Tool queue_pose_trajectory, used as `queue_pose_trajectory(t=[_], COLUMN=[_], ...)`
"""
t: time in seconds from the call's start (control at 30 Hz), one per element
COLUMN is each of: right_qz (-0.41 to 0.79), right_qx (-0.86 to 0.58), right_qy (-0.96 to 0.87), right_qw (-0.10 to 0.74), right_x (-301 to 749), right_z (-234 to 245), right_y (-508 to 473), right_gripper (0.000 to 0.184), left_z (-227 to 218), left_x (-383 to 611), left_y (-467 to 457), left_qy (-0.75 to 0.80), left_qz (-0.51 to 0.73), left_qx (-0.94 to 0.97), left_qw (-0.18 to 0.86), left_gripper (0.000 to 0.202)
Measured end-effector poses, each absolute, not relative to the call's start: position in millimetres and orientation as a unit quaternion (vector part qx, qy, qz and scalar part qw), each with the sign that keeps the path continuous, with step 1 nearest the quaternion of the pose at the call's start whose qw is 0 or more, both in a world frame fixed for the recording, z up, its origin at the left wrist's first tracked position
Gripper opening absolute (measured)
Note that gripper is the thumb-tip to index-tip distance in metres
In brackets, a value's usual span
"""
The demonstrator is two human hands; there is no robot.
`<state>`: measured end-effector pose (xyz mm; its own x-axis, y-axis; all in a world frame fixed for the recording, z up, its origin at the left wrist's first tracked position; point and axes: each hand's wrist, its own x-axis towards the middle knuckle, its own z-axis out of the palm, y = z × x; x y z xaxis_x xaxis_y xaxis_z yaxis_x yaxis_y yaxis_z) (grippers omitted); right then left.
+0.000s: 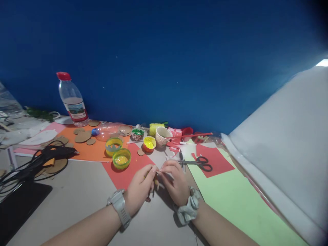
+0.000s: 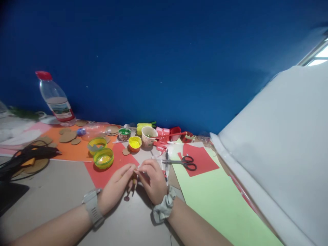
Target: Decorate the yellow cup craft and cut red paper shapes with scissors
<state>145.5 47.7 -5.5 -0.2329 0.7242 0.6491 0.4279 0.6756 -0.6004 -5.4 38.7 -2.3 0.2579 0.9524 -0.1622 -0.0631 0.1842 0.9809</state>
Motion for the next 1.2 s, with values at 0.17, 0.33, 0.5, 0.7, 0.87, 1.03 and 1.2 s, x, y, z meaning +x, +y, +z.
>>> queue_pose_trajectory(t=[0.17, 0.33, 0.5, 0.7, 0.87, 1.03, 1.2], right_qz=[0.132, 0.134, 0.147, 0.171, 0.197, 0.212, 0.234], right_qx=[-0.35, -0.352, -0.357, -0.376, -0.402, -0.419, -0.426], right_qy=[-0.801, -0.813, -0.814, -0.794, -0.791, -0.792, -0.789], right_qw=[0.468, 0.445, 0.435, 0.446, 0.417, 0.391, 0.376], right_x=[145.8, 146.1, 144.8, 147.4, 144.1, 139.4, 139.9], right_z=[-9.7, -11.8, -10.9, -7.4, -6.4, -5.4, -4.4], right_y=[49.2, 52.0, 53.2, 52.7, 55.1, 55.5, 56.2], right_gripper=[0.013, 0.011, 0.008, 0.006, 0.006, 0.009, 0.011], left_z=[1.5, 0.4, -2.0, -3.8, -4.8, -5.0, -5.5], left_x=[-7.0, -9.5, -9.5, -9.7, -10.0, -10.3, -9.8], left_y=[42.3, 47.0, 48.9, 47.0, 45.9, 46.7, 47.7], left_qy=[0.44, 0.442, 0.443, 0.453, 0.455, 0.458, 0.463], left_qz=[0.431, 0.442, 0.441, 0.45, 0.447, 0.447, 0.458], left_qx=[0.48, 0.47, 0.471, 0.473, 0.486, 0.482, 0.476], left_qw=[0.625, 0.623, 0.623, 0.607, 0.598, 0.598, 0.591], left_gripper=[0.032, 0.035, 0.037, 0.037, 0.036, 0.04, 0.037])
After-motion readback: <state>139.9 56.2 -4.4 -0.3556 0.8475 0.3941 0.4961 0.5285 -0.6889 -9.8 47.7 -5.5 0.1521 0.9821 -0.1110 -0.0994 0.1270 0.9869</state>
